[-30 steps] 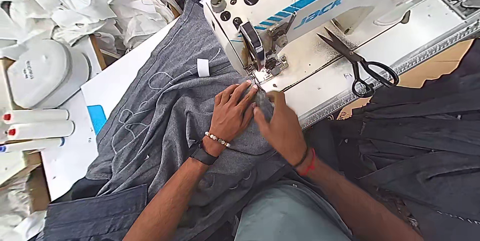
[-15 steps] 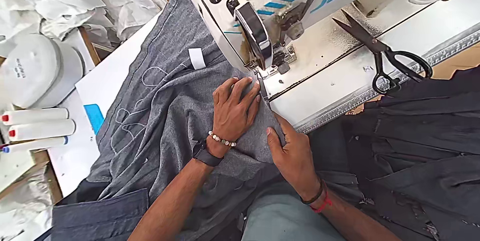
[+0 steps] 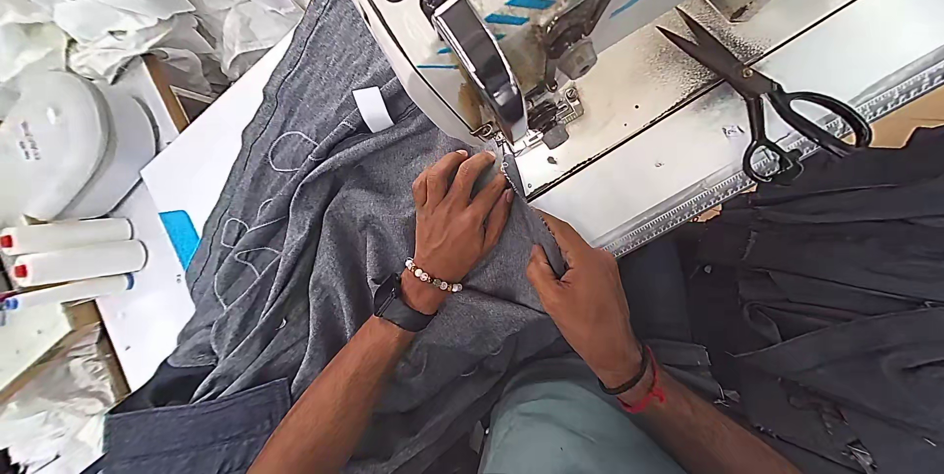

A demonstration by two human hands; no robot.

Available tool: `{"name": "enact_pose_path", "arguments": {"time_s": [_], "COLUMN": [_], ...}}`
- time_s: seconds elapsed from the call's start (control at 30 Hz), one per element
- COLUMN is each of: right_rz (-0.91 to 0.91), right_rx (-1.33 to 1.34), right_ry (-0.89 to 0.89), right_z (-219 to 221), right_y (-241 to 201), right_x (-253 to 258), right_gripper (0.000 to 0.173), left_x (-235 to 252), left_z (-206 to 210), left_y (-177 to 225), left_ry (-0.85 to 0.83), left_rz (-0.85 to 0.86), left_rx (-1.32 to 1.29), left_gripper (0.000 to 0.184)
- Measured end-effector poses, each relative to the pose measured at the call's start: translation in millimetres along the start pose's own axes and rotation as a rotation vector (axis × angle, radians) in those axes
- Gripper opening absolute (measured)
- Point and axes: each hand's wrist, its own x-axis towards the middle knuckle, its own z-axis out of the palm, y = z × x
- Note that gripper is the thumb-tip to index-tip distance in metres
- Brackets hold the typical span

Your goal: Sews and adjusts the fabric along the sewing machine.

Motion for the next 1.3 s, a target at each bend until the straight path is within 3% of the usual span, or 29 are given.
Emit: {"name": "enact_pose_path", "arguments": {"time_s": [0.63,0.83,1.03,1.2,1.3], "right_rz": [-0.059,-0.042,-0.051,-0.068,-0.084], "right_rx": [-0.107,-0.132,-0.145,-0.174,-0.18], "right_ry": [0.008,-0.001,-0.01,-0.023,-0.022], "right_z": [-2,-6,-5,-7,-9], "right_y": [1,3,4,3,4], "right_x": [4,5,9,9,11], "right_gripper": [0.04,0.038,0.038,0.04,0.041], "left_x": [3,-5,3,-9,-8], "left_z": [-2,1,-3,2,3], "left_y": [-5,17,-14,34,11], "left_ry": [-0.011,-0.034,-0.041,-0.041,-0.058], "left_rz": [0.047,-0.105,0.078,-0.176,-0.083], "left_rx": [0.011,0.018,-0.003,0.005,-0.043], "left_gripper": [0.032,0.039,0.039,0.042,0.043]}}
